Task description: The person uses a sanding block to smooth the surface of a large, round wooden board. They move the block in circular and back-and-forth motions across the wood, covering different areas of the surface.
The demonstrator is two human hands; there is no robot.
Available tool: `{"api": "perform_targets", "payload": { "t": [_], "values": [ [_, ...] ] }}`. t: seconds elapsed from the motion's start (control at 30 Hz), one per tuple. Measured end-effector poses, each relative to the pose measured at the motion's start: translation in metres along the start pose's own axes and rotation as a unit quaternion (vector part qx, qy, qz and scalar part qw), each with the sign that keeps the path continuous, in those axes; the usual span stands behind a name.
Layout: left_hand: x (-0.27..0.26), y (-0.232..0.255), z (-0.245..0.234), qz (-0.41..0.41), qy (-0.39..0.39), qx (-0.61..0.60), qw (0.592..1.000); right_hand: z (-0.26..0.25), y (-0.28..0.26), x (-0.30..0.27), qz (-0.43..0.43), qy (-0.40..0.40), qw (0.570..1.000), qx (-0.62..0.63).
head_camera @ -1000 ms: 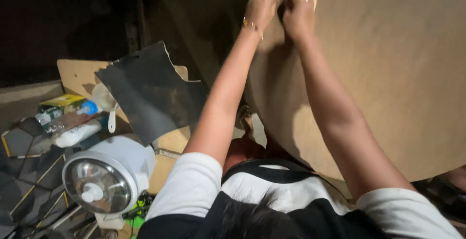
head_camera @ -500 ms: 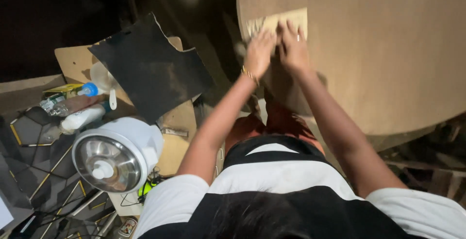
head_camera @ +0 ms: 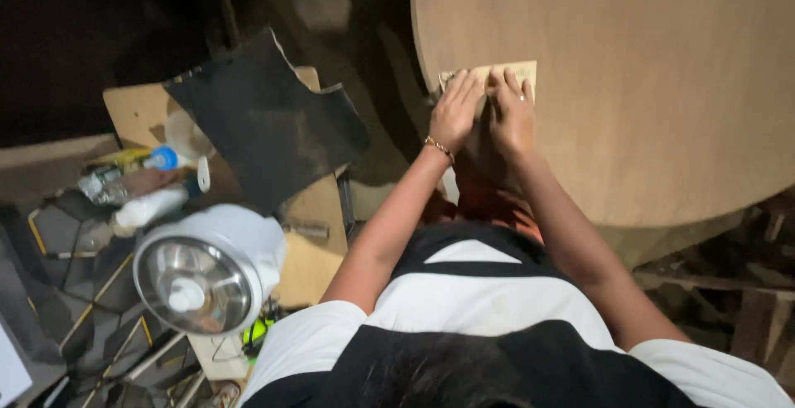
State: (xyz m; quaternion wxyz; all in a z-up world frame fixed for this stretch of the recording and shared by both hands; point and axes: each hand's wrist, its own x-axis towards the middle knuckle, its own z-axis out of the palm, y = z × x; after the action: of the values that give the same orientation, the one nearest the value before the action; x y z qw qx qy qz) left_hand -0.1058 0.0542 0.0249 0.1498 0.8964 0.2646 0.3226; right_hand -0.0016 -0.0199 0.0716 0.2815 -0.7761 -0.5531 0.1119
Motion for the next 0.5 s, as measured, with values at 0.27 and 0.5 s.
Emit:
{"api": "perform_targets", "payload": {
  "t": [0.27, 0.5],
  "values": [
    [0.129, -0.096, 0.064, -0.060, -0.048, -0.014, 0.997, 0.007, 0.030, 0.168, 0.027, -0.003, 0.995, 0.094],
    [0.231, -0.172, 0.123, -0.050, -0.032, 0.015, 0.998, 0.016, 0.068, 0.287, 0.028, 0.013, 0.995, 0.099]
  ]
}}
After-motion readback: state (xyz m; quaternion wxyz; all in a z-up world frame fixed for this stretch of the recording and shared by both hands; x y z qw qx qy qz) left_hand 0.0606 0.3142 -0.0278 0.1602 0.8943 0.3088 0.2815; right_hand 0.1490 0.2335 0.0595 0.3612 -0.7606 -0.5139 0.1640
